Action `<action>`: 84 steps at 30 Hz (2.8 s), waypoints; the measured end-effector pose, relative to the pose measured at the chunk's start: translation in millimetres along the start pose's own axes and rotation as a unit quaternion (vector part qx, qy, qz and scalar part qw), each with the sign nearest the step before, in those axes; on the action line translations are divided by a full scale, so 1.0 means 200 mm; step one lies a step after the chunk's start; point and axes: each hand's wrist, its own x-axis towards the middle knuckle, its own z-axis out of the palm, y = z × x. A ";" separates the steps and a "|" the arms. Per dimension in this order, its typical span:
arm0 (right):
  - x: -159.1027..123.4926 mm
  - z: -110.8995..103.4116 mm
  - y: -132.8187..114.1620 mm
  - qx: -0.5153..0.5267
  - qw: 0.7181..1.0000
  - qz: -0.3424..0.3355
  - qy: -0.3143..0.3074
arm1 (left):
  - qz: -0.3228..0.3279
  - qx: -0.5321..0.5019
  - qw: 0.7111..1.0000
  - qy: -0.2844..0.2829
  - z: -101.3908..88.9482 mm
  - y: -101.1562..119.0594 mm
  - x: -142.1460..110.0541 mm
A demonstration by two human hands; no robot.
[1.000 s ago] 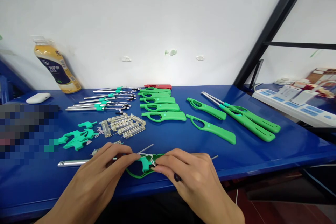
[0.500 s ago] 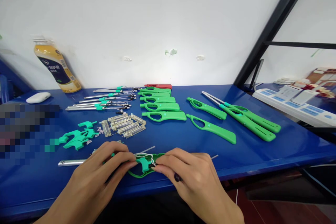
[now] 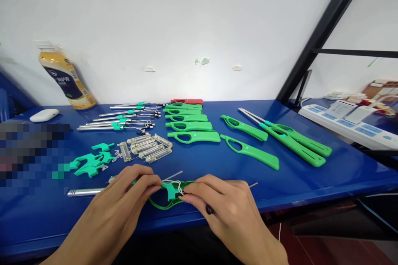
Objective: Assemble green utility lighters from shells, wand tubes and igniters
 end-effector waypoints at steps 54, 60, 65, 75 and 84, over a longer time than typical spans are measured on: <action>-0.05 0.01 -0.03 -0.039 0.999 0.004 -0.017 | 0.042 0.026 0.998 -0.030 -0.01 0.04 -0.08; -0.03 0.02 -0.06 -0.066 0.998 0.007 -0.018 | 0.042 0.033 0.998 -0.035 -0.01 0.03 -0.09; -0.01 0.04 -0.07 -0.077 0.997 0.005 0.009 | 0.048 0.038 0.998 -0.010 -0.01 0.04 -0.07; 0.00 0.05 -0.09 -0.069 0.995 0.003 0.069 | 0.027 0.019 0.999 0.026 0.01 0.06 -0.05; 0.02 0.01 -0.08 -0.031 0.996 -0.026 0.081 | 0.018 0.013 0.999 0.039 0.04 0.06 -0.06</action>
